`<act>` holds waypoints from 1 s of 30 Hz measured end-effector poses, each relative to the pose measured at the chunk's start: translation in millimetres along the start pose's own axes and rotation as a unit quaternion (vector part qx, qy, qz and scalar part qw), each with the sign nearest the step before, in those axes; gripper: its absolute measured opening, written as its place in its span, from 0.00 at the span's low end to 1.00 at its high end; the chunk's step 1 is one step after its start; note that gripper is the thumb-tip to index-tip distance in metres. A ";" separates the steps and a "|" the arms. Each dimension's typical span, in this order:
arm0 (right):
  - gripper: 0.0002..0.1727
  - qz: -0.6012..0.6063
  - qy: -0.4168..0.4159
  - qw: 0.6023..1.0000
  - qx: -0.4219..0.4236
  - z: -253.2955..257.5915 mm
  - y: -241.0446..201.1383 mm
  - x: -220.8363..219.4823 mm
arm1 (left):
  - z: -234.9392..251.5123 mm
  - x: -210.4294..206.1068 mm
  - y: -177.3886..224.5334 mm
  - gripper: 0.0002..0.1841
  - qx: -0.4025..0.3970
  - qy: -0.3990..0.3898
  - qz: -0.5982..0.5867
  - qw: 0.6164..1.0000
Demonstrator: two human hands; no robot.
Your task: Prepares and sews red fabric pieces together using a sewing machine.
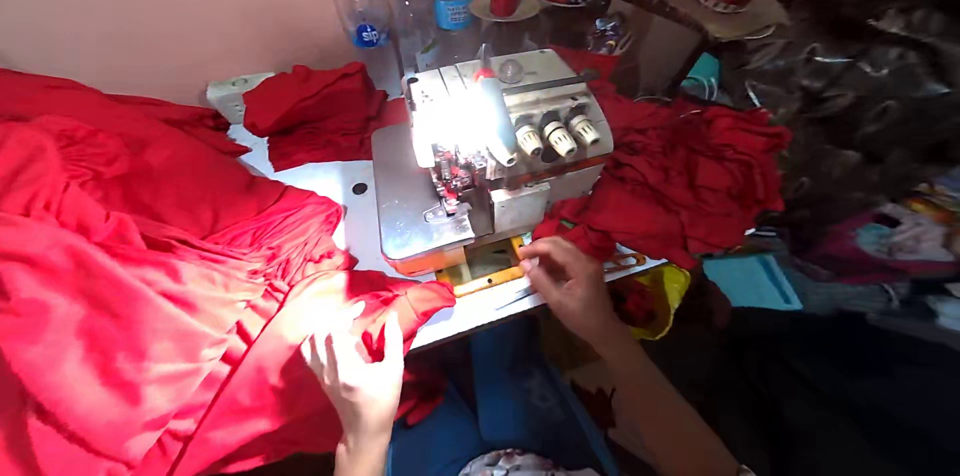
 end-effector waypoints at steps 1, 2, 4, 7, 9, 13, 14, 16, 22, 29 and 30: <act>0.10 -0.056 0.029 0.998 -0.006 3.7 5.8 12.2 | -0.9 2.7 2.5 0.21 -0.006 0.015 -0.006 1.000; 0.10 -0.108 0.047 0.993 -0.019 6.5 10.8 22.3 | -2.1 4.6 5.3 0.20 -0.010 0.025 -0.012 1.000; 0.11 -0.201 0.036 0.977 -0.059 8.4 16.5 32.7 | -5.3 5.4 12.3 0.19 -0.014 0.033 -0.021 0.999; 0.18 -0.280 0.031 0.957 -0.071 6.8 26.7 19.5 | -10.3 3.5 20.4 0.19 -0.016 0.023 -0.041 0.999; 0.24 -0.285 0.076 0.954 -0.053 7.2 38.9 7.1 | -12.2 3.6 23.6 0.19 -0.020 0.015 -0.050 0.998; 0.16 -0.249 0.122 0.961 -0.014 12.4 44.4 -2.4 | -14.1 10.1 29.4 0.18 -0.014 0.008 -0.066 0.998; 0.15 -0.237 0.118 0.964 -0.013 12.9 43.0 -3.0 | -14.4 11.2 30.8 0.18 -0.013 0.006 -0.070 0.997; 0.12 -0.227 0.126 0.966 -0.006 15.0 40.6 -3.5 | -14.3 11.1 32.6 0.18 -0.015 0.011 -0.078 0.997; 0.07 -0.207 0.123 0.970 0.023 23.6 50.7 -0.4 | -19.1 9.3 37.3 0.16 -0.019 -0.001 -0.087 0.996; 0.07 0.029 0.080 0.985 0.151 25.8 15.3 36.1 | 11.8 8.5 45.7 0.11 -0.018 -0.017 -0.208 0.978; 0.07 0.080 0.047 0.983 0.160 26.7 7.9 37.6 | 22.8 6.6 52.5 0.09 -0.026 -0.017 -0.248 0.968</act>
Point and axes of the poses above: each hand's wrist, its own z-axis towards the middle knuckle, its own x-axis out of the back of the hand, y = z × x, the point moved 2 cm from there along z, towards the middle knuckle, and after that the axes turned 1 degree about -z, right-handed, at the moved point
